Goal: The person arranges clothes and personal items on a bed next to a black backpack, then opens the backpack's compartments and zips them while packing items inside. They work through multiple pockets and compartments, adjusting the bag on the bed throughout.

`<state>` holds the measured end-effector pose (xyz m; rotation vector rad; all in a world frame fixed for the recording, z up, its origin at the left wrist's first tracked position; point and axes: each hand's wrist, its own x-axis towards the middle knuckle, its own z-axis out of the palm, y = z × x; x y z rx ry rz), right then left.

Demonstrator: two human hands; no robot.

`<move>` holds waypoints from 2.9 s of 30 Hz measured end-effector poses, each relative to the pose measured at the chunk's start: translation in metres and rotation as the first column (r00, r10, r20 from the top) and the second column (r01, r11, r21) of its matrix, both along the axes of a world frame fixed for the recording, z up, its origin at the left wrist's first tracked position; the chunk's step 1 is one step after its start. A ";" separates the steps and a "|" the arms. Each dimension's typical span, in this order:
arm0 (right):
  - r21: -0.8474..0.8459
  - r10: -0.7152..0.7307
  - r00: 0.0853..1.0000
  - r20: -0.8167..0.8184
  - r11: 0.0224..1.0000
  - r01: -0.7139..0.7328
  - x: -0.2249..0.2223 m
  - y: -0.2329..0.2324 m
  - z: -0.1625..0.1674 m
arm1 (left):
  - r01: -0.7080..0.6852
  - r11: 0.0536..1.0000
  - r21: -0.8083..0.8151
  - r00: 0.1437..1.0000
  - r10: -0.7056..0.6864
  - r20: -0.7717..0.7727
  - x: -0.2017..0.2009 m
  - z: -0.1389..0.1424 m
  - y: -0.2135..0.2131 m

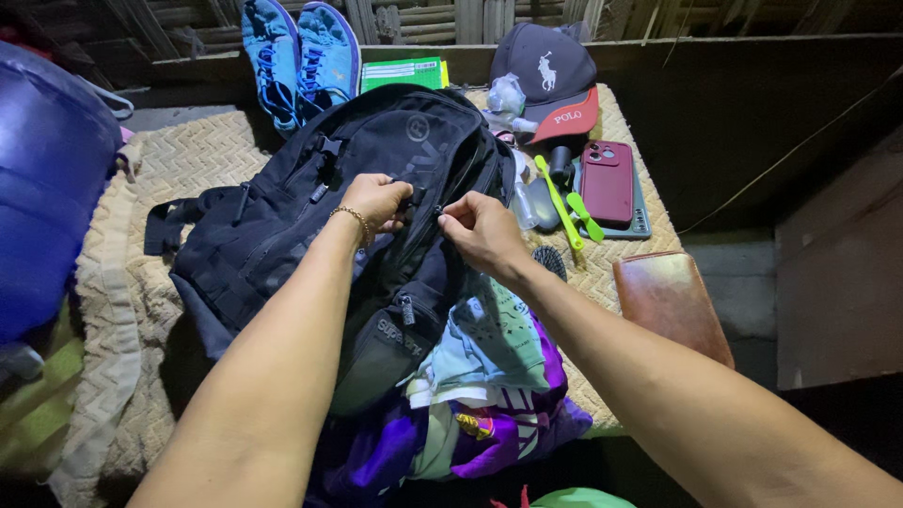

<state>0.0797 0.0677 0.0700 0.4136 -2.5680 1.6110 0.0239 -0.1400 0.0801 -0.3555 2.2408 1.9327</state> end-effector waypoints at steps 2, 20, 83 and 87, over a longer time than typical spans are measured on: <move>0.003 -0.005 1.000 -0.005 1.000 0.005 0.000 -0.001 0.001 | 0.000 1.000 0.010 1.000 0.000 -0.009 0.000 0.000 -0.001; 0.054 0.029 1.000 0.004 0.998 -0.029 -0.003 -0.003 0.006 | -0.109 0.992 -0.056 0.993 0.111 0.037 -0.001 -0.002 0.003; 0.068 0.115 0.993 0.025 0.991 -0.116 0.019 -0.027 0.010 | -0.071 0.938 -0.340 0.993 0.032 -0.117 0.025 0.003 -0.003; 0.049 0.151 0.988 -0.003 0.987 -0.151 0.021 -0.038 0.016 | -0.159 0.948 -0.278 0.985 0.131 -0.115 0.020 0.004 -0.013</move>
